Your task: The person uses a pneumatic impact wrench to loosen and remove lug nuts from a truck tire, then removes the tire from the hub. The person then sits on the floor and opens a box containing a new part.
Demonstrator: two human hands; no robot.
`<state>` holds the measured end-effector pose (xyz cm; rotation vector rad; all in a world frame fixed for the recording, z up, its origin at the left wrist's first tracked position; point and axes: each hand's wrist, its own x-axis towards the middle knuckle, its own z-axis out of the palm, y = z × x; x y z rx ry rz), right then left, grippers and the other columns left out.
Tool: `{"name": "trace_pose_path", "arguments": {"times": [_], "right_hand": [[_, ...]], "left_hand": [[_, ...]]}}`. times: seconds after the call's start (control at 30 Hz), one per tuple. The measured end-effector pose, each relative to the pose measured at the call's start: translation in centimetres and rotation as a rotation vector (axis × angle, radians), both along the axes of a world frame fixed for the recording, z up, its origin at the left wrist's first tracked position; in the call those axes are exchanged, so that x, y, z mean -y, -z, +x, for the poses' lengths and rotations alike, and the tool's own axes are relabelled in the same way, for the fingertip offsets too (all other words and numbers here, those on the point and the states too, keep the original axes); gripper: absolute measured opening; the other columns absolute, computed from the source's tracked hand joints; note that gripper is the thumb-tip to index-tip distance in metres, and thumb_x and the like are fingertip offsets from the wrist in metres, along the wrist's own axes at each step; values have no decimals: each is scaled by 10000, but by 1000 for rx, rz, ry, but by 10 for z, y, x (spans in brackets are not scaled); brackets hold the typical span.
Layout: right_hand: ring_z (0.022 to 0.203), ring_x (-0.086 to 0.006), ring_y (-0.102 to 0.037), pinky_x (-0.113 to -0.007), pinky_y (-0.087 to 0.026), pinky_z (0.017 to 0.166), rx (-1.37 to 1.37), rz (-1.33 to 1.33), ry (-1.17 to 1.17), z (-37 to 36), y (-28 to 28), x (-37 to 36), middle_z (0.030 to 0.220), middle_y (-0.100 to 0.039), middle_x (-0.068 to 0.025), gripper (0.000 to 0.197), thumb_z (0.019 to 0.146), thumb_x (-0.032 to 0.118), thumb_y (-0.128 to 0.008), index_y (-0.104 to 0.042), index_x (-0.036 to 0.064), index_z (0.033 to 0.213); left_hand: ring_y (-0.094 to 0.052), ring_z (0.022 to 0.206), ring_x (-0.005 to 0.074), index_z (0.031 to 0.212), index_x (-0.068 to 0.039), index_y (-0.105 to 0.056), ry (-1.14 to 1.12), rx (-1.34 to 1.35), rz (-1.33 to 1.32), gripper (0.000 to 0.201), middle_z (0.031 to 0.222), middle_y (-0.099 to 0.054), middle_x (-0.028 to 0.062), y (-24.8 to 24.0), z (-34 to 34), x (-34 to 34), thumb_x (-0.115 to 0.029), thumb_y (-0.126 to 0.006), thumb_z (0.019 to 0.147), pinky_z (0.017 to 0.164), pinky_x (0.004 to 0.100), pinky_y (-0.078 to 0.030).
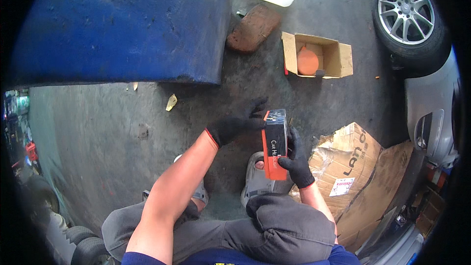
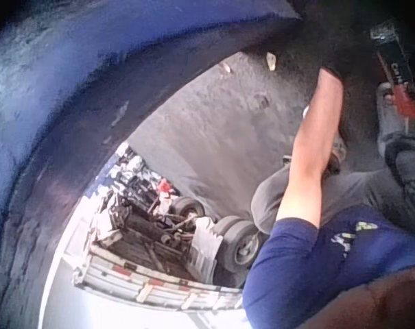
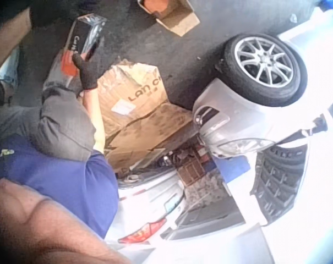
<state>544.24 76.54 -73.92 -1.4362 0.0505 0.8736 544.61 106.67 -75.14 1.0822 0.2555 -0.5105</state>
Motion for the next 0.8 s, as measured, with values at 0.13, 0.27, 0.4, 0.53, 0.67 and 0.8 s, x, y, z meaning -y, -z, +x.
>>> {"name": "trace_pose_path", "arguments": {"times": [0.13, 0.27, 0.4, 0.53, 0.67, 0.8], "right_hand": [[1571, -320, -424, -465, -346, 1295, -87, 115, 14, -1, -4, -6, 1704, -411, -200, 1324, 751, 338, -965, -160, 27, 1755], [1577, -306, -414, -462, -343, 1294, -118, 96, 5, -2, -10, -10, 1714, -400, -179, 1372, 736, 461, -968, -160, 27, 1756], [1573, -290, -419, -453, -348, 1289, -142, 131, -25, -1, -11, -12, 1702, -415, -159, 1419, 709, 556, -970, -168, 30, 1755], [1555, -287, -445, -449, -371, 1277, -118, 124, 5, 8, -7, -16, 1683, -437, -156, 1398, 722, 571, -959, -181, 34, 1751], [1496, -285, -513, -441, -439, 1230, -213, 193, 77, 16, -7, -23, 1628, -493, -158, 1297, 766, 532, -931, -223, 38, 1734], [1416, -276, -589, -427, -524, 1152, -324, 252, 136, 15, -14, -25, 1566, -540, -159, 1161, 811, 466, -887, -277, 44, 1704]], "left_hand": [[-477, 1523, 260, 1712, -7, -308, 24, -25, -112, 1071, 1650, -505, 181, -12, -5, 10, -230, -914, 857, 1287, 417, -363], [-511, 1491, 251, 1679, 1, -357, 56, -53, -90, 1047, 1602, -556, 164, -22, 0, 13, -232, -939, 841, 1280, 420, -370], [-551, 1445, 237, 1647, 1, -405, 70, -32, -75, 989, 1552, -597, 147, -31, 6, 17, -246, -942, 853, 1252, 418, -408], [-581, 1411, 235, 1631, 4, -433, 110, 9, 42, 954, 1531, -611, 148, -31, 6, 24, -255, -939, 865, 1219, 411, -450], [-594, 1394, 237, 1620, 11, -453, 99, 30, 34, 934, 1523, -617, 156, -26, 6, 31, -266, -936, 870, 1206, 409, -466], [-593, 1393, 234, 1622, 12, -458, 74, 37, 85, 927, 1524, -617, 155, -21, 6, 31, -276, -926, 875, 1206, 412, -466]]}}
